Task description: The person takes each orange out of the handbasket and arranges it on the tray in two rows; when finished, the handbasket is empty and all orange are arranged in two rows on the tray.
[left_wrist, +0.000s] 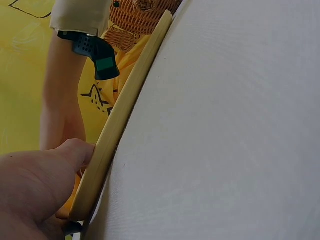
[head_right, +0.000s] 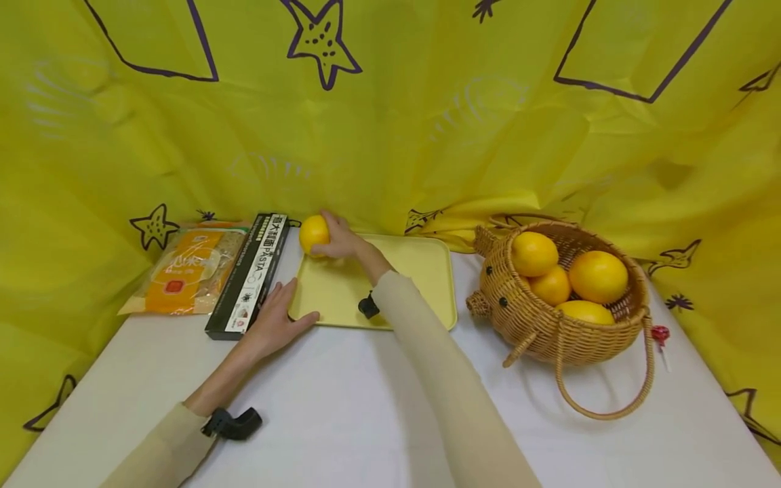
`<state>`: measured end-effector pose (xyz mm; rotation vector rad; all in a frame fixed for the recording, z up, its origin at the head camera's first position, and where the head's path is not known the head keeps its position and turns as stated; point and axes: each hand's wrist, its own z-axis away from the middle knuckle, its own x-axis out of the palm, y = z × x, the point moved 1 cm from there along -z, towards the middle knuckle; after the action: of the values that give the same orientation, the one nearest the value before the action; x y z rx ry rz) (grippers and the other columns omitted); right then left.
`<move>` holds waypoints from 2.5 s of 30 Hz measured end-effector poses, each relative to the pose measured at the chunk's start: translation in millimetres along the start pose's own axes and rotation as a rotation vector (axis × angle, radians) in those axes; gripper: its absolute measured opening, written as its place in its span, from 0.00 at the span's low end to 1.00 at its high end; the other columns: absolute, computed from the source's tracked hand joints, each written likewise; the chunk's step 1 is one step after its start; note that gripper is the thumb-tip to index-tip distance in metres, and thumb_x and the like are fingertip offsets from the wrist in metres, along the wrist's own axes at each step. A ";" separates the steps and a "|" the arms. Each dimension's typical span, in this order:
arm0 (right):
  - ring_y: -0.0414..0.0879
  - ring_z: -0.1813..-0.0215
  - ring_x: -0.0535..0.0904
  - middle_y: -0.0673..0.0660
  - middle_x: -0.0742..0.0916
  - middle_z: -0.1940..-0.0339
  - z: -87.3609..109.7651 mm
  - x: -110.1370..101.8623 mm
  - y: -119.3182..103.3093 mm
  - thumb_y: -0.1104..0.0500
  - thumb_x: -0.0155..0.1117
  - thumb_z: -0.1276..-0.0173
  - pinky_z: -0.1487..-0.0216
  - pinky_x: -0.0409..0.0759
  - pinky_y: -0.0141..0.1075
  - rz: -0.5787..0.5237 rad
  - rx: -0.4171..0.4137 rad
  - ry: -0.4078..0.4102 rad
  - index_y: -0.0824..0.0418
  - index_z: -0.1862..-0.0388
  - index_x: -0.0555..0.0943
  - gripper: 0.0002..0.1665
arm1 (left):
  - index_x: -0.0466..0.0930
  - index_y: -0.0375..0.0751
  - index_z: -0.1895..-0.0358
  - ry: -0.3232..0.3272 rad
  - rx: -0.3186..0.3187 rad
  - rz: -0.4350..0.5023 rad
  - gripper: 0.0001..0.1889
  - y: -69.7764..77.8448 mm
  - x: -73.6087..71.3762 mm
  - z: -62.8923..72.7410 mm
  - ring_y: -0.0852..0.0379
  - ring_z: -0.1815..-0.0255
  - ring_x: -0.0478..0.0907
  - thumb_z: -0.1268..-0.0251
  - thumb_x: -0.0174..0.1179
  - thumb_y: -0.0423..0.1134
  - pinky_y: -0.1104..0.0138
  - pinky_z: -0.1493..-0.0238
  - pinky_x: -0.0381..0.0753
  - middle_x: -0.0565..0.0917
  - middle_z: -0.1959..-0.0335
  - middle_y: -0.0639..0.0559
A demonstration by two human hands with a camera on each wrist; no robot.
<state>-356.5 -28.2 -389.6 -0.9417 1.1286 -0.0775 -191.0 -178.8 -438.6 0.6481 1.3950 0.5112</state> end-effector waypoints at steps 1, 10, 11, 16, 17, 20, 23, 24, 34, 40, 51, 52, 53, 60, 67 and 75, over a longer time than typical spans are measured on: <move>0.58 0.22 0.51 0.64 0.50 0.20 0.9 0.0 -1.1 0.48 0.61 0.37 0.25 0.58 0.56 0.009 0.006 -0.002 0.55 0.20 0.36 0.58 | 0.41 0.35 0.22 0.001 0.000 0.000 0.50 -0.2 -0.3 -0.1 0.37 0.19 0.33 0.35 0.59 0.56 0.37 0.24 0.37 0.46 0.21 0.36; 0.58 0.20 0.47 0.65 0.47 0.20 4.0 2.9 -5.2 0.48 0.63 0.35 0.22 0.54 0.54 0.022 -0.004 0.007 0.59 0.20 0.33 0.61 | 0.41 0.33 0.22 0.002 0.004 0.000 0.49 -0.4 -0.1 0.5 0.36 0.20 0.33 0.35 0.59 0.55 0.37 0.24 0.38 0.47 0.21 0.35; 0.58 0.20 0.47 0.65 0.47 0.20 4.6 3.1 -5.3 0.48 0.63 0.35 0.22 0.54 0.54 0.023 -0.006 0.008 0.59 0.20 0.33 0.61 | 0.41 0.33 0.23 0.002 0.005 -0.005 0.49 -0.3 0.1 0.6 0.36 0.20 0.34 0.35 0.59 0.55 0.37 0.24 0.39 0.47 0.21 0.35; 0.58 0.19 0.45 0.65 0.45 0.19 8.2 3.1 -7.2 0.48 0.63 0.34 0.21 0.51 0.54 0.008 -0.008 0.011 0.60 0.21 0.32 0.61 | 0.42 0.33 0.23 0.008 0.008 -0.015 0.49 1.0 -0.2 1.0 0.35 0.20 0.35 0.36 0.59 0.55 0.37 0.25 0.41 0.48 0.21 0.35; 0.57 0.19 0.44 0.65 0.44 0.19 8.8 2.9 -7.9 0.48 0.63 0.34 0.21 0.50 0.54 0.006 -0.008 0.011 0.60 0.21 0.32 0.61 | 0.42 0.33 0.23 0.008 0.007 -0.013 0.49 1.2 -0.5 1.2 0.35 0.20 0.35 0.36 0.59 0.55 0.37 0.25 0.41 0.48 0.21 0.35; 0.58 0.19 0.44 0.65 0.45 0.19 9.7 2.3 -11.0 0.48 0.63 0.33 0.20 0.50 0.53 0.008 -0.010 0.027 0.61 0.21 0.32 0.60 | 0.42 0.33 0.23 0.005 0.003 -0.010 0.49 1.1 -1.4 1.7 0.36 0.20 0.34 0.36 0.59 0.55 0.37 0.24 0.40 0.48 0.21 0.35; 0.58 0.19 0.46 0.66 0.48 0.20 11.0 -0.2 -17.4 0.49 0.62 0.32 0.20 0.51 0.51 0.026 -0.034 0.075 0.63 0.21 0.36 0.57 | 0.41 0.33 0.22 0.002 0.002 -0.012 0.49 0.6 -1.8 2.0 0.36 0.20 0.34 0.36 0.59 0.56 0.38 0.24 0.40 0.48 0.21 0.35; 0.58 0.19 0.47 0.66 0.49 0.20 11.7 -1.8 -20.0 0.49 0.61 0.31 0.20 0.51 0.50 0.030 -0.047 0.099 0.64 0.21 0.38 0.55 | 0.41 0.34 0.22 0.003 0.001 -0.012 0.49 0.5 -1.8 2.0 0.36 0.19 0.34 0.36 0.59 0.56 0.38 0.24 0.40 0.48 0.21 0.36; 0.59 0.31 0.72 0.66 0.70 0.28 60.6 -29.1 -42.6 0.57 0.55 0.26 0.33 0.75 0.47 -0.231 -0.201 0.191 0.64 0.26 0.61 0.33 | 0.41 0.34 0.22 -0.004 0.002 0.007 0.49 2.6 -1.4 1.8 0.36 0.19 0.34 0.35 0.59 0.56 0.37 0.24 0.39 0.47 0.21 0.35; 0.55 0.41 0.80 0.64 0.79 0.38 147.1 -31.0 -53.9 0.62 0.55 0.27 0.41 0.81 0.39 -0.317 -0.325 0.139 0.66 0.37 0.72 0.21 | 0.41 0.34 0.22 -0.003 -0.004 0.009 0.49 3.0 1.8 1.9 0.36 0.19 0.34 0.35 0.59 0.55 0.38 0.24 0.38 0.48 0.21 0.35; 0.39 0.47 0.83 0.46 0.82 0.44 301.6 -45.9 -14.7 0.73 0.55 0.31 0.47 0.82 0.29 -0.276 -0.361 0.229 0.63 0.41 0.75 0.21 | 0.41 0.34 0.22 -0.001 -0.009 0.000 0.49 0.5 3.6 5.2 0.37 0.19 0.34 0.36 0.59 0.55 0.38 0.24 0.35 0.46 0.21 0.35; 0.38 0.47 0.83 0.45 0.82 0.44 309.1 -48.4 -11.1 0.75 0.55 0.32 0.48 0.82 0.28 -0.268 -0.364 0.253 0.63 0.41 0.75 0.22 | 0.41 0.34 0.22 0.001 -0.008 -0.003 0.49 0.4 2.3 5.4 0.37 0.19 0.34 0.36 0.59 0.55 0.38 0.24 0.35 0.46 0.21 0.35; 0.38 0.46 0.83 0.44 0.82 0.43 315.1 -51.0 -8.3 0.76 0.54 0.33 0.47 0.81 0.26 -0.258 -0.375 0.276 0.65 0.40 0.74 0.23 | 0.41 0.33 0.22 0.004 -0.007 -0.007 0.49 0.1 0.7 5.4 0.36 0.20 0.34 0.36 0.59 0.55 0.37 0.24 0.35 0.46 0.21 0.35; 0.36 0.45 0.82 0.48 0.82 0.43 335.8 -66.1 5.3 0.79 0.53 0.34 0.46 0.79 0.23 -0.298 -0.337 0.441 0.73 0.39 0.72 0.23 | 0.41 0.31 0.23 0.018 0.023 0.001 0.49 0.0 -7.5 1.6 0.35 0.20 0.34 0.35 0.59 0.54 0.37 0.24 0.36 0.47 0.21 0.33; 0.38 0.41 0.79 0.53 0.81 0.40 351.3 -74.3 17.3 0.77 0.52 0.32 0.42 0.76 0.21 -0.358 -0.311 0.546 0.76 0.37 0.69 0.23 | 0.41 0.31 0.23 0.010 0.022 0.005 0.49 0.6 -3.0 -0.5 0.35 0.20 0.34 0.35 0.59 0.54 0.37 0.24 0.36 0.47 0.21 0.33; 0.37 0.39 0.78 0.54 0.81 0.39 368.1 -80.8 32.1 0.82 0.49 0.35 0.42 0.76 0.20 -0.375 -0.325 0.588 0.77 0.37 0.68 0.26 | 0.41 0.32 0.23 -0.004 0.014 -0.012 0.49 0.4 2.1 1.9 0.36 0.20 0.34 0.35 0.58 0.55 0.38 0.24 0.37 0.47 0.21 0.34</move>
<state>-114.8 252.9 -314.7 -1.4724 1.5144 -0.5159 -188.8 -177.2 -439.7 0.6517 1.3987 0.4908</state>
